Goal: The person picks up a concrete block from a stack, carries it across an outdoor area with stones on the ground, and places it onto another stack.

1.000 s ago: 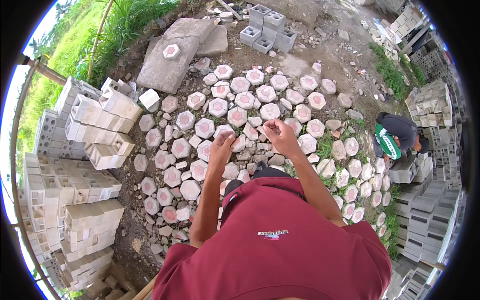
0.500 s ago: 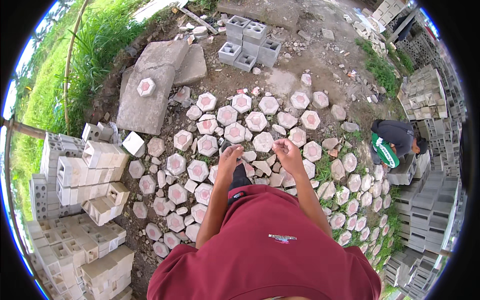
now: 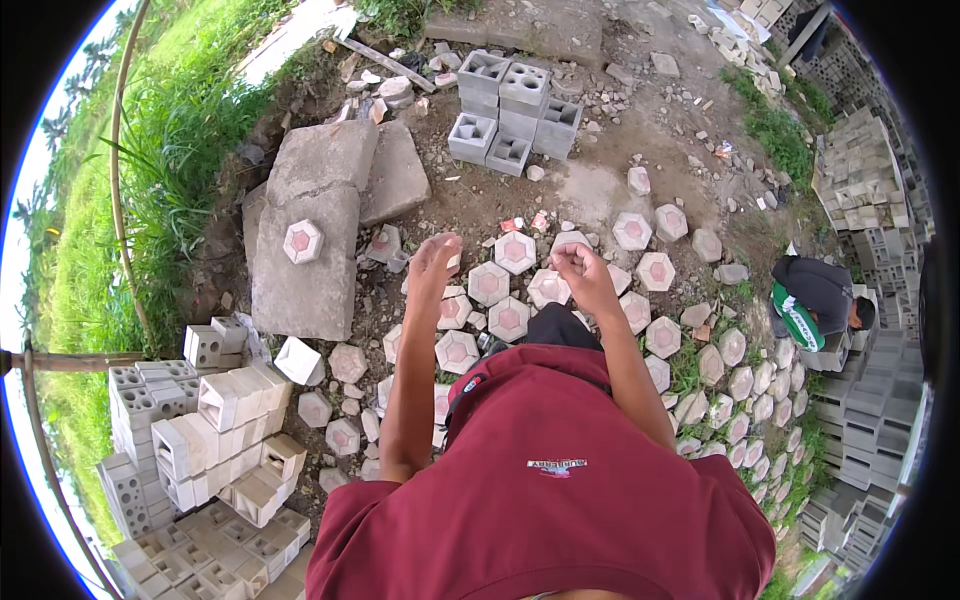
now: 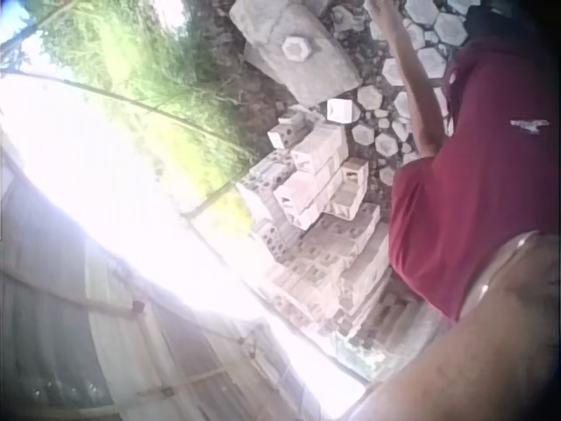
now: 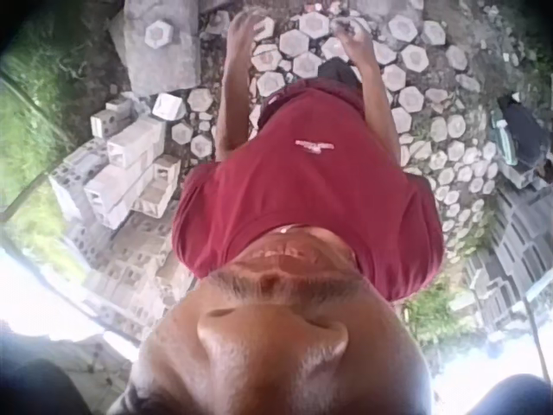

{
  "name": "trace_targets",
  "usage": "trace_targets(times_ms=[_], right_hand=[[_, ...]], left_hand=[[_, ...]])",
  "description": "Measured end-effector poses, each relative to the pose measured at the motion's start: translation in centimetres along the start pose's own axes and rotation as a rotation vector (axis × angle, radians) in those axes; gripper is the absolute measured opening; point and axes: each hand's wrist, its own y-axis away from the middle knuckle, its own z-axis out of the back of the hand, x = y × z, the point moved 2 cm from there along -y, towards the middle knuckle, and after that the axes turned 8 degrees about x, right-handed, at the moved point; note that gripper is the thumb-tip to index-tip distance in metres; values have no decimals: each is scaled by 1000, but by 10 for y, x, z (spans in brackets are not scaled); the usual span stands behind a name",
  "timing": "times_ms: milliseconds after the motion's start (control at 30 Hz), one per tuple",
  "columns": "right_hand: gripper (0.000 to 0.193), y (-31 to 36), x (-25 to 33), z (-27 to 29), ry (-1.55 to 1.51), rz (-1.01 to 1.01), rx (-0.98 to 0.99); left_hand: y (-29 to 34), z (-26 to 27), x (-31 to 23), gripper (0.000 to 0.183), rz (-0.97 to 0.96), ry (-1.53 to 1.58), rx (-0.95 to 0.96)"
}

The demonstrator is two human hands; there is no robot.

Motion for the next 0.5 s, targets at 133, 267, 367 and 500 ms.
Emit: trace_targets(times_ms=[133,267,367,500], right_hand=[[32,-73,-9,10,111,-21,-7],[44,-165,-19,20,312,-5,51],[49,-253,-17,17,346,49,118],[49,-364,1,22,435,27,184]], left_hand=[[-61,7,-2,32,22,121,-22],[-126,4,-8,33,54,191,-23],[-191,16,-17,34,54,168,-38],[-276,37,-51,35,28,243,-121]])
